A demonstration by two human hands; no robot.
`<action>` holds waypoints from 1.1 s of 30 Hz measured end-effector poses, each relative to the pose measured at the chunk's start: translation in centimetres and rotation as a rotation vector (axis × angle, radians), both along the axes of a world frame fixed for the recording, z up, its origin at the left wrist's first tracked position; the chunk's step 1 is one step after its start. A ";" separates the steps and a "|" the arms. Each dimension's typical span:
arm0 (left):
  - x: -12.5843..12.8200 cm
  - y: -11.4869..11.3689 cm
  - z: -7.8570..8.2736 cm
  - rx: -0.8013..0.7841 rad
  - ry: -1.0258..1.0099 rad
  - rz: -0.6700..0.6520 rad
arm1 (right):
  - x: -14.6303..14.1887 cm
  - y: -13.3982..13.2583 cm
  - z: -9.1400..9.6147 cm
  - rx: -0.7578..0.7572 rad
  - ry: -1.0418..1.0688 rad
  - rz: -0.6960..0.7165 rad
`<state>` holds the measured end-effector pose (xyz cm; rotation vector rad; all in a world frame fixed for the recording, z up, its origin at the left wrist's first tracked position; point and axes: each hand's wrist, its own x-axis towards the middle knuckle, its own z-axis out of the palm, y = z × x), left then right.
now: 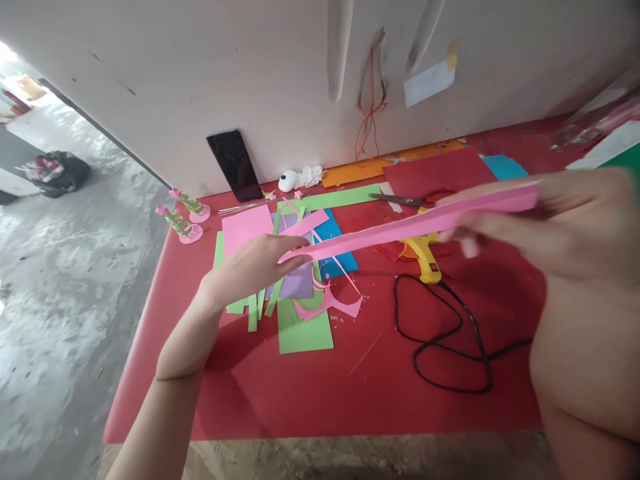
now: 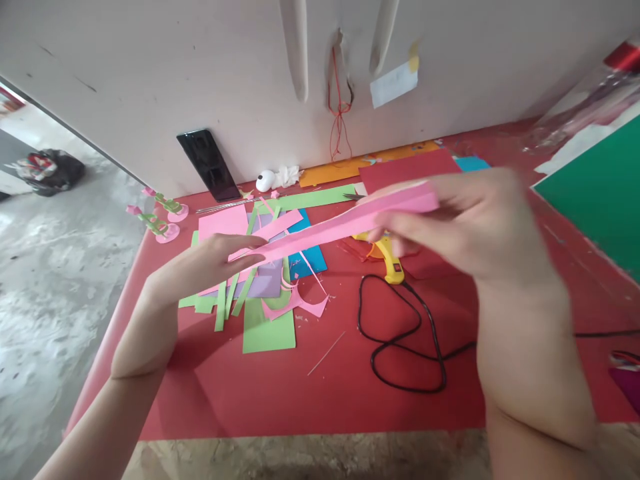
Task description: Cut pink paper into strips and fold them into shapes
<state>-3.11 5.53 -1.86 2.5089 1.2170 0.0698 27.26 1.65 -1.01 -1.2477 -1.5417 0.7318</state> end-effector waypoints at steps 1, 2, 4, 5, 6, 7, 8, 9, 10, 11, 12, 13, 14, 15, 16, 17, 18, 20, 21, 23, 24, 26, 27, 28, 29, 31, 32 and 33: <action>0.5 -0.3 -0.1 0.013 -0.085 -0.020 | -1.3 -0.3 0.1 0.030 0.004 0.138; 1.0 -0.6 -0.2 0.033 -0.166 -0.046 | -2.5 -0.4 0.0 0.006 -0.030 0.223; 1.8 -1.3 -0.3 0.065 -0.266 -0.151 | -4.2 -0.3 -0.7 0.049 -0.065 0.398; 2.0 -1.6 -0.4 0.067 -0.288 -0.179 | -4.7 -0.2 -1.2 0.070 -0.081 0.441; 2.2 -1.8 -0.4 0.064 -0.301 -0.190 | -5.1 0.0 -1.6 0.089 -0.095 0.466; 2.3 -2.0 -0.5 0.067 -0.309 -0.191 | -5.3 0.1 -2.0 0.096 -0.105 0.477; 2.3 -2.1 -0.5 0.079 -0.314 -0.185 | -5.4 0.3 -2.3 0.093 -0.115 0.477; 2.3 -2.2 -0.6 0.105 -0.322 -0.179 | -5.4 0.3 -2.5 0.084 -0.126 0.475; 2.3 -2.2 -0.6 0.143 -0.334 -0.174 | -5.3 0.4 -2.6 0.072 -0.143 0.467; 2.2 -2.2 -0.7 0.188 -0.349 -0.171 | -5.2 0.4 -2.6 0.061 -0.169 0.452; 2.2 -2.2 -0.9 0.239 -0.368 -0.168 | -5.2 0.3 -2.6 0.055 -0.200 0.437; 2.2 -2.1 -1.0 0.291 -0.387 -0.165 | -5.2 0.2 -2.6 0.052 -0.232 0.421; 2.2 -2.1 -1.2 0.344 -0.403 -0.166 | -5.3 0.1 -2.5 0.057 -0.253 0.403; 2.3 -2.0 -1.3 0.394 -0.412 -0.173 | -5.4 0.0 -2.6 0.070 -0.263 0.390; 2.4 -2.0 -1.4 0.435 -0.411 -0.182 | -5.5 -0.1 -2.6 0.092 -0.263 0.385; 2.5 -2.1 -1.4 0.474 -0.408 -0.188 | -5.7 -0.2 -2.7 0.121 -0.259 0.385; 2.6 -2.2 -1.4 0.518 -0.408 -0.187 | -5.8 -0.4 -2.8 0.150 -0.259 0.375; 2.8 -2.7 -1.1 0.642 -0.443 -0.184 | -6.1 -0.6 -2.8 0.178 -0.271 0.323; 2.8 -3.1 -0.8 0.719 -0.483 -0.201 | -6.1 -0.7 -2.7 0.170 -0.274 0.286; 2.9 -3.8 -0.5 0.832 -0.567 -0.319 | -6.2 -0.9 -2.4 0.107 -0.251 0.218; 2.9 -4.1 -0.4 0.799 -0.578 -0.413 | -6.2 -1.1 -2.1 0.060 -0.219 0.210; 3.0 -4.4 -0.7 0.591 -0.459 -0.502 | -6.3 -1.4 -1.6 -0.030 -0.115 0.228; 3.0 -4.2 -1.0 0.439 -0.393 -0.445 | -6.4 -1.5 -1.4 -0.068 -0.058 0.248; 3.0 -3.9 -1.4 0.265 -0.360 -0.370 | -6.5 -1.6 -1.3 -0.100 -0.008 0.269; 3.0 -3.5 -1.7 0.110 -0.368 -0.283 | -6.6 -1.7 -1.2 -0.120 0.029 0.291; 2.9 -2.7 -2.2 -0.125 -0.511 -0.221 | -6.8 -1.6 -1.1 -0.135 0.048 0.325; 2.9 -2.5 -2.3 -0.213 -0.582 -0.212 | -6.9 -1.5 -1.1 -0.132 0.031 0.340; 2.8 -2.3 -2.2 -0.245 -0.667 -0.202 | -6.9 -1.4 -1.1 -0.115 -0.001 0.351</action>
